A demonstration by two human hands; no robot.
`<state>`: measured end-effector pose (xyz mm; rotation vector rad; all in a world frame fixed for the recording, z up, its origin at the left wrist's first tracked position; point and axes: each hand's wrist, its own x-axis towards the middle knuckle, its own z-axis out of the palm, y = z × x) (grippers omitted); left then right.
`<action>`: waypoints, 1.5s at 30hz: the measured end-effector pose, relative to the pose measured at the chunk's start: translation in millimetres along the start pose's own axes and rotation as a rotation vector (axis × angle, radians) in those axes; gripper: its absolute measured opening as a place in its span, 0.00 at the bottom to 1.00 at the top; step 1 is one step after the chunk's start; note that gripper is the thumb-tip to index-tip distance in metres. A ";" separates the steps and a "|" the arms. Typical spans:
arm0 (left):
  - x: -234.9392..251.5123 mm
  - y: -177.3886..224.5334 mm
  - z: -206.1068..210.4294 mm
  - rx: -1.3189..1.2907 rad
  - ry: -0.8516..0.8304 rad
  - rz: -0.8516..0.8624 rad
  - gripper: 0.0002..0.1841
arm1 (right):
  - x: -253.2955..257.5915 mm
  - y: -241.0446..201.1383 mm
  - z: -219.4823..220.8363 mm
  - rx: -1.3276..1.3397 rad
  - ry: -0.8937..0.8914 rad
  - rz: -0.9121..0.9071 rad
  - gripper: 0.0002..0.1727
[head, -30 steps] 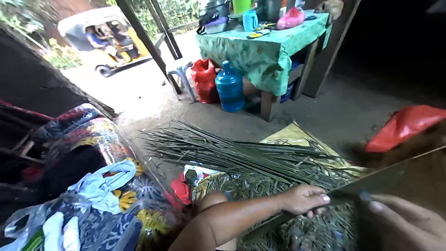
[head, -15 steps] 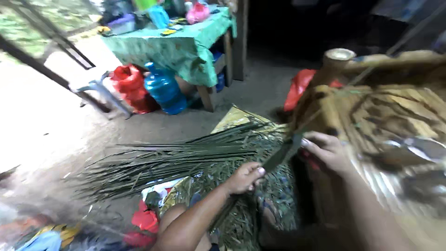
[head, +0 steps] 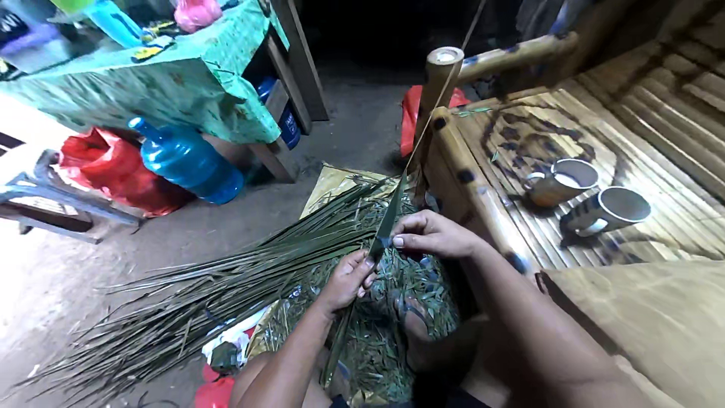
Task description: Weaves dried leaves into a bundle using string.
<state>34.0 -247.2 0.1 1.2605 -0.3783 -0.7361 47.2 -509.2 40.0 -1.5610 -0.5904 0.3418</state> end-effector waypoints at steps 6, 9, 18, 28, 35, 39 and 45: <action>-6.6 -0.6 -1.7 -0.072 -0.104 -0.024 0.13 | -1.9 -4.1 -13.0 -0.062 0.193 -0.178 0.13; -7.8 -0.4 0.7 -0.074 -0.120 -0.054 0.12 | -2.3 -5.2 -20.6 -0.065 0.296 -0.251 0.11; -3.8 -2.0 -0.3 -0.035 -0.091 -0.060 0.12 | 0.0 -6.2 -20.3 0.048 0.687 -0.156 0.11; 0.8 -1.0 0.5 0.063 0.061 -0.006 0.12 | 1.7 6.2 0.0 0.060 -0.062 0.148 0.14; -3.6 5.1 2.3 -0.008 0.043 -0.023 0.11 | 7.2 9.1 0.3 -0.041 0.065 -0.052 0.14; -5.8 4.4 4.5 -0.002 -0.022 -0.037 0.11 | 4.3 3.2 -13.7 -0.038 0.224 -0.129 0.11; -3.0 3.3 4.5 -0.023 -0.072 -0.014 0.11 | 1.9 -1.7 -19.2 -0.043 0.379 -0.189 0.10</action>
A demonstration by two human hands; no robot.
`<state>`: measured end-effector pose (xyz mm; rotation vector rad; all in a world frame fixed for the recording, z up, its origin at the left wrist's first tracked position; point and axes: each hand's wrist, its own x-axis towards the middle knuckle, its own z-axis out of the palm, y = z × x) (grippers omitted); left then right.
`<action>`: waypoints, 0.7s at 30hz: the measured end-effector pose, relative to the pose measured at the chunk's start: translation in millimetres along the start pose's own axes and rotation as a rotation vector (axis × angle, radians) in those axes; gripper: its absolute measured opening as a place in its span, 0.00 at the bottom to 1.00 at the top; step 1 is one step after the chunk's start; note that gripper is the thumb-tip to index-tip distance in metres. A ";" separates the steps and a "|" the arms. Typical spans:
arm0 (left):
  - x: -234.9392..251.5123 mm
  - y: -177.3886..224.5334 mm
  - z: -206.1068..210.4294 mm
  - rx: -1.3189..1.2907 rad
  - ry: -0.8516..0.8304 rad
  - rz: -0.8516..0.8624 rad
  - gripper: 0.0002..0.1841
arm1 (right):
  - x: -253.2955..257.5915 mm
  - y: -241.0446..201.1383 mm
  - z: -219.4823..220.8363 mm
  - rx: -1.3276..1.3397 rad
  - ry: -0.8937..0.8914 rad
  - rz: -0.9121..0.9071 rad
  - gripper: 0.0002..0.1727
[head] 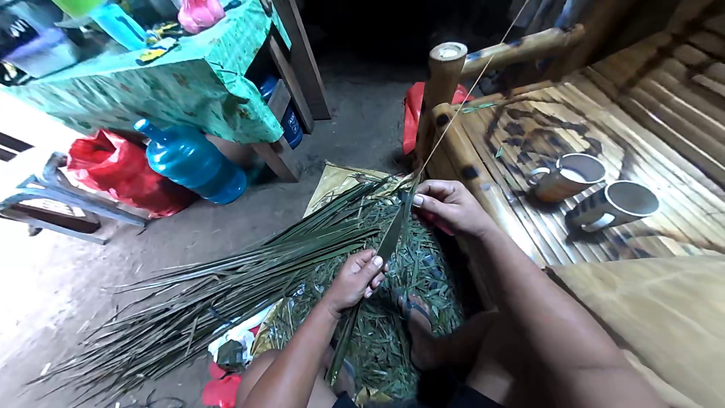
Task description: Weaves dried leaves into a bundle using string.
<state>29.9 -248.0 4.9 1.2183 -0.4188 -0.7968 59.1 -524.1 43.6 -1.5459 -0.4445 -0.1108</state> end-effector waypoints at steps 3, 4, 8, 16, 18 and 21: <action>0.1 -2.3 0.7 0.026 -0.012 -0.025 0.11 | 2.1 -2.5 -7.8 0.025 0.151 0.010 0.09; -0.3 -3.4 1.2 0.037 -0.010 -0.035 0.11 | 3.0 -4.6 -9.7 0.035 0.204 0.020 0.09; 0.1 -3.2 0.0 0.028 0.012 -0.046 0.14 | -4.4 -10.2 -3.2 0.098 0.105 0.158 0.09; -0.1 -1.7 -5.0 -0.134 -0.091 -0.037 0.17 | -6.1 4.5 19.5 0.142 -0.298 0.119 0.12; -1.7 -2.6 -4.7 -0.135 -0.122 -0.045 0.16 | -4.8 2.7 11.3 0.096 -0.194 0.069 0.11; -0.3 -3.6 -3.1 -0.136 -0.112 -0.036 0.16 | -3.5 2.1 3.9 0.070 -0.128 0.021 0.11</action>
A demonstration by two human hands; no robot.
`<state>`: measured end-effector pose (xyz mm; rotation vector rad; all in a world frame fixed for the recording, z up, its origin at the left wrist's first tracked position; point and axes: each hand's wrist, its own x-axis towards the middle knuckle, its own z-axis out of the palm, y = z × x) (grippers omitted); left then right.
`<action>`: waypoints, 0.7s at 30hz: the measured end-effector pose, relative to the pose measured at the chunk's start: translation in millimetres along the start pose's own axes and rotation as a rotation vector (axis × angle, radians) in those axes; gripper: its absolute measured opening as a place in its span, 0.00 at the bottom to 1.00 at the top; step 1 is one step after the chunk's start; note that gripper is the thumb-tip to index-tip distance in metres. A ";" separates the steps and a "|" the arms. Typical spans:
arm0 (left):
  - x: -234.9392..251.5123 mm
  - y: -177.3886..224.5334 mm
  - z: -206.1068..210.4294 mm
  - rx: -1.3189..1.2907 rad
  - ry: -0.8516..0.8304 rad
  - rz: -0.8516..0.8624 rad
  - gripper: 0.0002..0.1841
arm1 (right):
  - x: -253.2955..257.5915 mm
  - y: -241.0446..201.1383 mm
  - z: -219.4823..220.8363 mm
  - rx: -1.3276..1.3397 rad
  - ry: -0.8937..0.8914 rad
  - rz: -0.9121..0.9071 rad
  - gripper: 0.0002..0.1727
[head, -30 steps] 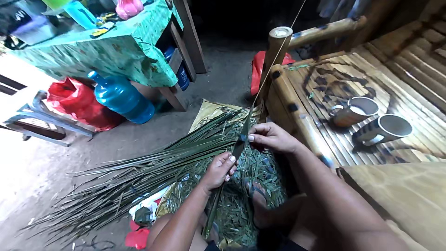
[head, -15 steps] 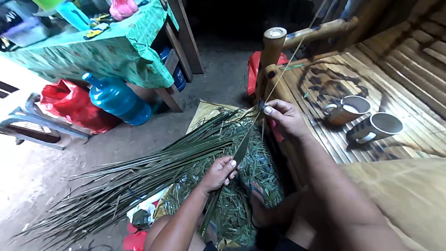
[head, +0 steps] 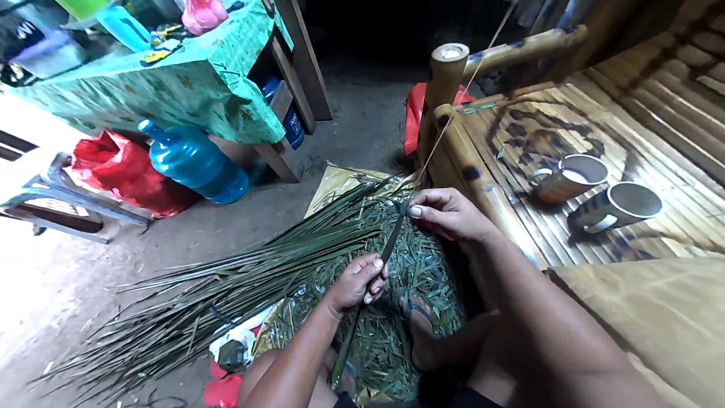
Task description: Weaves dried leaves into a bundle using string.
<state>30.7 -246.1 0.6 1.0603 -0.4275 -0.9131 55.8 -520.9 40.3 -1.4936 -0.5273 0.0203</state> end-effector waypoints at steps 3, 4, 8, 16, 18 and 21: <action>2.0 0.7 -0.2 -0.001 0.024 0.015 0.16 | 0.2 1.8 1.1 -0.033 0.034 -0.015 0.11; 2.9 1.6 -0.2 0.000 0.027 0.017 0.16 | 0.9 1.2 1.7 -0.039 0.045 -0.017 0.11; 1.9 -1.3 0.6 0.039 0.029 -0.014 0.15 | -0.6 -4.4 -2.2 -0.056 0.202 -0.014 0.10; 2.5 -8.3 9.8 0.194 0.111 -0.096 0.15 | 1.8 -10.9 -0.2 0.083 0.320 0.149 0.14; 3.2 -12.2 10.1 0.189 0.109 -0.098 0.15 | 4.5 -11.1 -1.1 0.101 0.395 0.147 0.14; 2.0 -13.2 11.1 0.252 0.165 -0.107 0.12 | 4.7 -17.3 -7.7 0.054 0.481 0.144 0.14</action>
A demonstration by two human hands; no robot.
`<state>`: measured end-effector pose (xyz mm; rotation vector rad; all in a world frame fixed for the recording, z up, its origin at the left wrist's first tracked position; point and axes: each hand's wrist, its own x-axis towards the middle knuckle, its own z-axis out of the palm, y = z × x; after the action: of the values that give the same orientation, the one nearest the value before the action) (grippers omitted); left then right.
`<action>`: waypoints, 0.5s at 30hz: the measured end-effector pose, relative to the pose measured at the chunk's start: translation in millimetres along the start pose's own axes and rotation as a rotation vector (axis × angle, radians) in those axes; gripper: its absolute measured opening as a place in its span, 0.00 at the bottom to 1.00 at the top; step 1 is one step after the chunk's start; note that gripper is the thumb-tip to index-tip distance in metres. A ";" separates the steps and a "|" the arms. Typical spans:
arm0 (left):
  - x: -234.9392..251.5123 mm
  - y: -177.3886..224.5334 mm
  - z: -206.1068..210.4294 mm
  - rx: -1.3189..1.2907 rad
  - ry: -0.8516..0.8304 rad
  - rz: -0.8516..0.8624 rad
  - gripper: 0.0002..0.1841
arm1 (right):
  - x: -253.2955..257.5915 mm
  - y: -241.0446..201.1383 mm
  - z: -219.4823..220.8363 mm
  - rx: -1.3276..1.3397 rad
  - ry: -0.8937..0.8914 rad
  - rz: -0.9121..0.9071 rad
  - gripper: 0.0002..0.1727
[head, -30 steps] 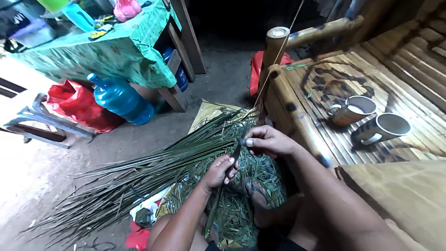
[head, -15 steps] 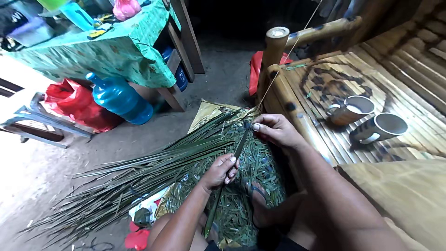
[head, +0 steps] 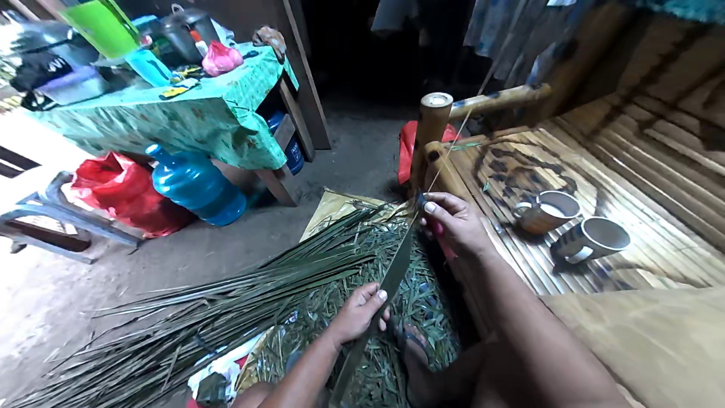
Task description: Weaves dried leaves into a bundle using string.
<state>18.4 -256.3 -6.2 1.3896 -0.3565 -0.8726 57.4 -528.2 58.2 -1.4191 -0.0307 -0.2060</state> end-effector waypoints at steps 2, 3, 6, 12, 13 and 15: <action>-1.3 3.5 -0.2 0.032 0.062 -0.001 0.12 | -3.5 -1.5 -2.2 -0.062 -0.090 0.022 0.13; -1.3 5.9 -0.3 0.026 0.089 0.010 0.12 | -5.9 -0.8 -2.5 -0.096 -0.179 0.053 0.12; -1.1 12.2 -2.3 -0.034 0.147 0.044 0.12 | -12.8 10.5 5.5 -0.157 -0.493 0.112 0.12; -2.9 12.6 -10.9 -0.220 0.081 0.102 0.11 | -20.2 27.7 30.9 -0.136 -0.785 0.093 0.14; -3.9 12.9 -10.9 -0.246 0.057 0.105 0.11 | -19.3 26.9 30.0 -0.141 -0.768 0.064 0.14; -6.2 14.7 -10.3 -0.257 0.008 0.094 0.11 | -15.5 25.7 24.8 -0.142 -0.700 -0.015 0.14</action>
<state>26.2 -245.5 7.3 1.1295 -0.2901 -0.8050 48.8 -498.4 34.7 -1.5727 -0.6109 0.2901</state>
